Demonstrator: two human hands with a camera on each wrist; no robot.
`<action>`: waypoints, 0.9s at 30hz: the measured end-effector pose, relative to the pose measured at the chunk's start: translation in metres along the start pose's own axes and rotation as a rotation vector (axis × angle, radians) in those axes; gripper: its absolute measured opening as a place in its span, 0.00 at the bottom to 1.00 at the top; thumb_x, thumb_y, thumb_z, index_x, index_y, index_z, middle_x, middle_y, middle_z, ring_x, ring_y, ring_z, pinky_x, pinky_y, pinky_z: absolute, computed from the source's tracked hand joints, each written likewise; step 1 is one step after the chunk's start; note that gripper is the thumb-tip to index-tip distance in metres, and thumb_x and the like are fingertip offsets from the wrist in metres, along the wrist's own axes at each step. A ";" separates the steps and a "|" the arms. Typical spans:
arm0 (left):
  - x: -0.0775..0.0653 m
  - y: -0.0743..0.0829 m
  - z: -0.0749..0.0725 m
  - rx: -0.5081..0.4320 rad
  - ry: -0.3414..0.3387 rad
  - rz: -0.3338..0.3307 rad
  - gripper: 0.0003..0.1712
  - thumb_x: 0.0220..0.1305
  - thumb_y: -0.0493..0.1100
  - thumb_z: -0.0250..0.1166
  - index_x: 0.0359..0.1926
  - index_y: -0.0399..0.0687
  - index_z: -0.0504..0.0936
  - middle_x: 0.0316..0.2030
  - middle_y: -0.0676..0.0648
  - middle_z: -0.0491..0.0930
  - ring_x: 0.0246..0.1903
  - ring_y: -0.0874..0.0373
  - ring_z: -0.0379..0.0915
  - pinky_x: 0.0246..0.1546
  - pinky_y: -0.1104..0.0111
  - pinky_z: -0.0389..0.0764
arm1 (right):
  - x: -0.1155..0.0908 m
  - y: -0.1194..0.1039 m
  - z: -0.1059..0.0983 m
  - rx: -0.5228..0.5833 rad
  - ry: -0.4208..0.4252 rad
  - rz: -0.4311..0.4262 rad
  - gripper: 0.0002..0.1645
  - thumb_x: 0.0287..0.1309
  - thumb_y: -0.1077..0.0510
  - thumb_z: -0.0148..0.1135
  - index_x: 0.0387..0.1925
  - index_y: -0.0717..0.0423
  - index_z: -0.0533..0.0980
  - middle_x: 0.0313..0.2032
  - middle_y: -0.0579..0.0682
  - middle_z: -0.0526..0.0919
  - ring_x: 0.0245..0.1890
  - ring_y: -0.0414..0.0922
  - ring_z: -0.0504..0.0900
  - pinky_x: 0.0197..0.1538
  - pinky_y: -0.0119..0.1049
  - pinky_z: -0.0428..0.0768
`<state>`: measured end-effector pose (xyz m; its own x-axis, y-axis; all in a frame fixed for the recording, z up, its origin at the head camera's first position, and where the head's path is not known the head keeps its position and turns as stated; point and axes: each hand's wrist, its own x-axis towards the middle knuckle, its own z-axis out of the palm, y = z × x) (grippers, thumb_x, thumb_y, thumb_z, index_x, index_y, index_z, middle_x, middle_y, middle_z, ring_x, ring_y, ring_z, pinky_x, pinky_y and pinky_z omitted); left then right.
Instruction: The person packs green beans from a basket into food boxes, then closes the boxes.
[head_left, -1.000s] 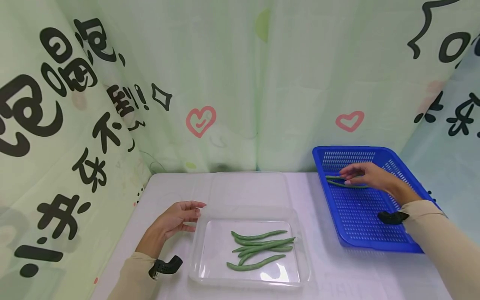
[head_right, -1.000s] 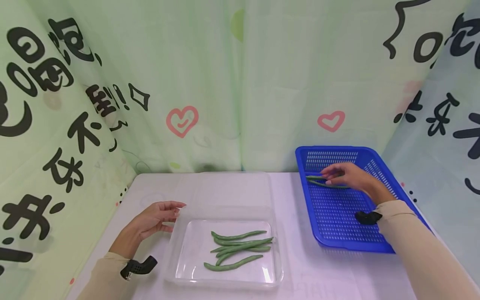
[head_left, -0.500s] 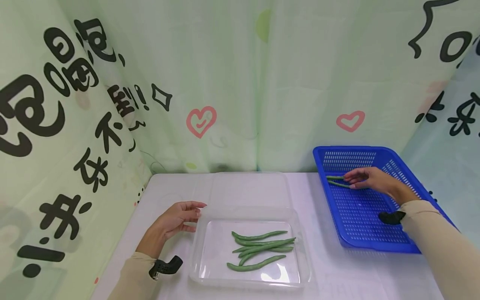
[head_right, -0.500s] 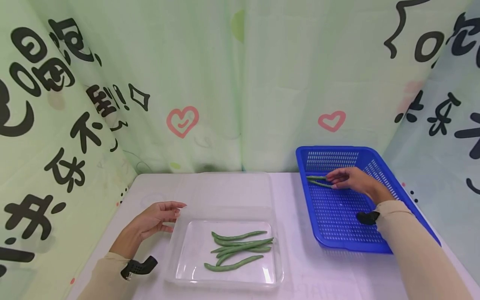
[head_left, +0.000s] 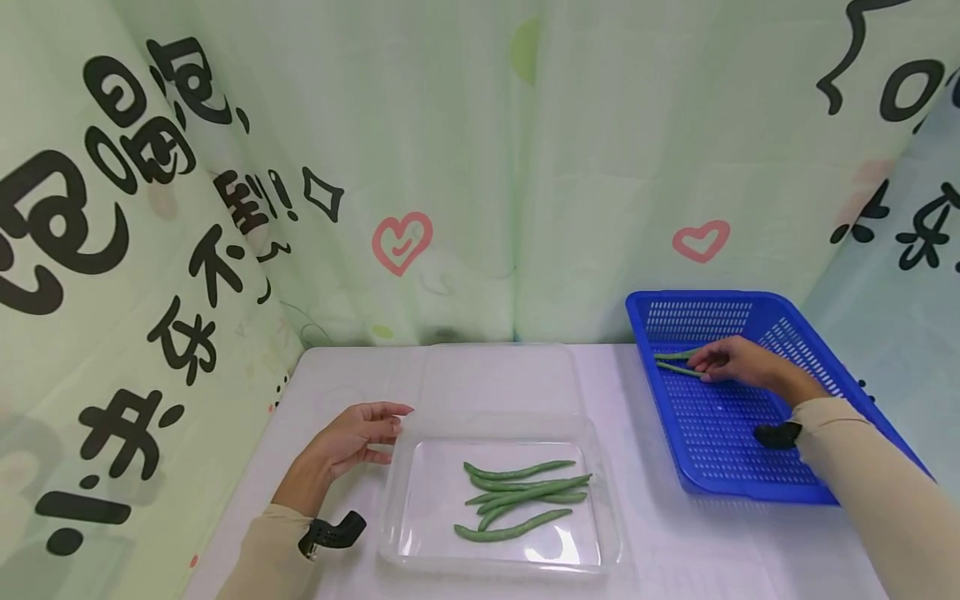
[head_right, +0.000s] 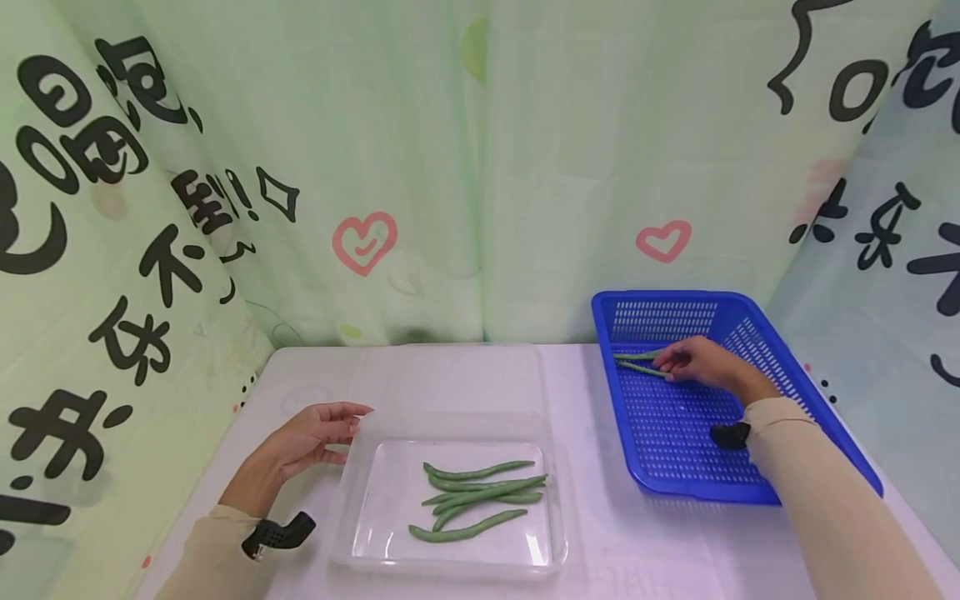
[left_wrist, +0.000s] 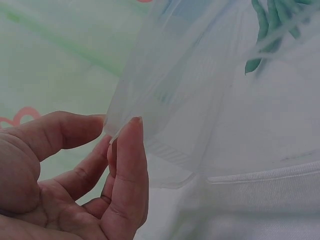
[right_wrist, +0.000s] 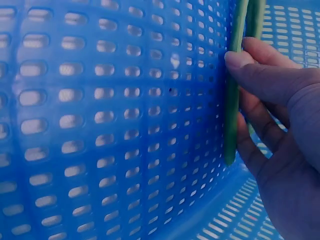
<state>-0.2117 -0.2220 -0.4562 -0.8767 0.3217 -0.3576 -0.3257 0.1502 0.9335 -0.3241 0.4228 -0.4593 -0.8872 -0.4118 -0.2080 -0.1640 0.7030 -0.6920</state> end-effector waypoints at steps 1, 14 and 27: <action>0.000 0.000 0.000 0.000 -0.002 0.000 0.24 0.73 0.35 0.58 0.67 0.31 0.71 0.42 0.51 0.75 0.41 0.54 0.75 0.34 0.67 0.85 | 0.000 -0.001 0.000 -0.007 -0.006 0.004 0.16 0.65 0.67 0.64 0.52 0.72 0.80 0.46 0.61 0.85 0.41 0.46 0.82 0.45 0.27 0.82; 0.002 -0.001 0.000 0.011 0.001 0.001 0.25 0.73 0.35 0.59 0.67 0.31 0.71 0.41 0.51 0.75 0.41 0.53 0.75 0.34 0.67 0.85 | -0.013 -0.013 -0.011 -0.022 -0.054 -0.016 0.17 0.68 0.66 0.61 0.56 0.70 0.78 0.47 0.60 0.83 0.43 0.46 0.79 0.46 0.29 0.81; 0.001 -0.001 0.000 0.011 -0.002 0.006 0.24 0.73 0.35 0.58 0.67 0.31 0.71 0.41 0.51 0.75 0.41 0.53 0.75 0.34 0.67 0.85 | -0.027 -0.031 -0.012 0.063 0.068 -0.077 0.21 0.69 0.59 0.63 0.59 0.63 0.77 0.52 0.62 0.81 0.47 0.41 0.81 0.49 0.27 0.81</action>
<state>-0.2124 -0.2219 -0.4580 -0.8780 0.3243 -0.3521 -0.3166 0.1583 0.9353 -0.3007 0.4193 -0.4238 -0.9008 -0.4210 -0.1067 -0.2070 0.6322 -0.7466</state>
